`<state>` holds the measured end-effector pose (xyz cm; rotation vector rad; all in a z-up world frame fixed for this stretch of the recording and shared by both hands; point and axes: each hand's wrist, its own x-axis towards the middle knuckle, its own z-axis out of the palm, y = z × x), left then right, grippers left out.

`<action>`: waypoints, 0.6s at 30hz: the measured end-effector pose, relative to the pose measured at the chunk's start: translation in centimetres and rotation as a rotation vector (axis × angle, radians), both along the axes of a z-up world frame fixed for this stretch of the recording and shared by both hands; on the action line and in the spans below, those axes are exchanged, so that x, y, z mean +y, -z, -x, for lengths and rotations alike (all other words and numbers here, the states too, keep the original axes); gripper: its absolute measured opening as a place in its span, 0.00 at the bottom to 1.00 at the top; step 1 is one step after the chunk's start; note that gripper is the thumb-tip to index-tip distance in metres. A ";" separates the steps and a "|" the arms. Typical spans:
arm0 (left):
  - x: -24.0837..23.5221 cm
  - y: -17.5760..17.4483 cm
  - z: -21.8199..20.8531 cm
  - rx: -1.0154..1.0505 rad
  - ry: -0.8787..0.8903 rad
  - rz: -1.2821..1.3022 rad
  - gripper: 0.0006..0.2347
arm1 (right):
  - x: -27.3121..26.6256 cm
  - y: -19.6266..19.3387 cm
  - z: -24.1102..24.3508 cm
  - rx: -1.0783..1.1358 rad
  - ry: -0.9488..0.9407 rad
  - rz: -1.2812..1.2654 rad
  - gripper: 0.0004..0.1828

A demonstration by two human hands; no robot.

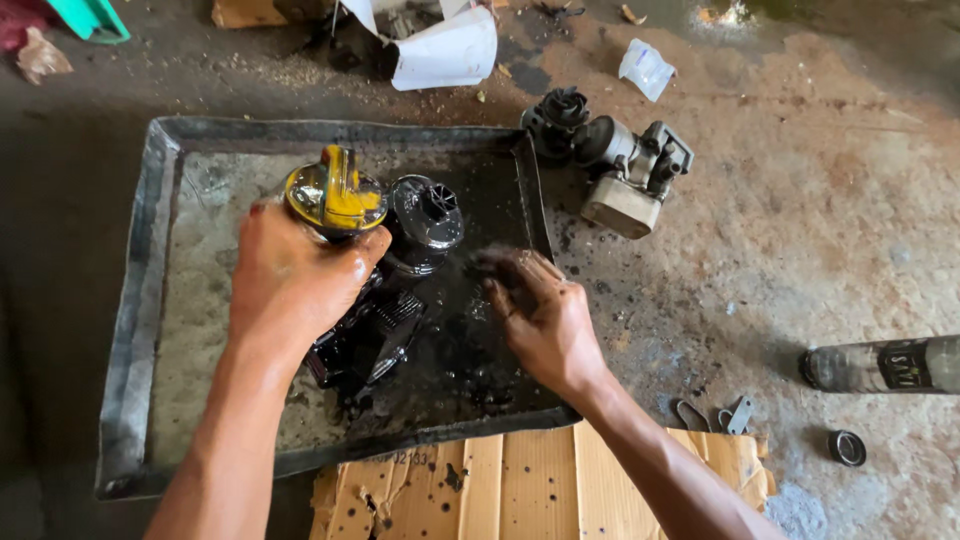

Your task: The person scrubs a disassembled engine component with a brush and solvent in a metal tray. They repeatedly scrub, rinse, and rotate the part to clean all surfaces, then place it back in the tray.

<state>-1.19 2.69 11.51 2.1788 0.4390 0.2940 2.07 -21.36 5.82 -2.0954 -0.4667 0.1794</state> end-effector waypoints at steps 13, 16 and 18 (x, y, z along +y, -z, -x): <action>-1.5 0.9 0.7 0.026 0.057 0.003 0.14 | 7.4 -6.8 -6.1 -0.284 -0.244 0.668 0.19; -1.8 1.0 1.7 -0.124 0.072 -0.051 0.14 | 6.6 -7.2 -9.0 0.058 -0.414 0.462 0.21; -1.3 1.1 2.0 -0.171 0.069 -0.076 0.13 | 5.4 -5.1 -9.6 0.443 -0.443 0.165 0.23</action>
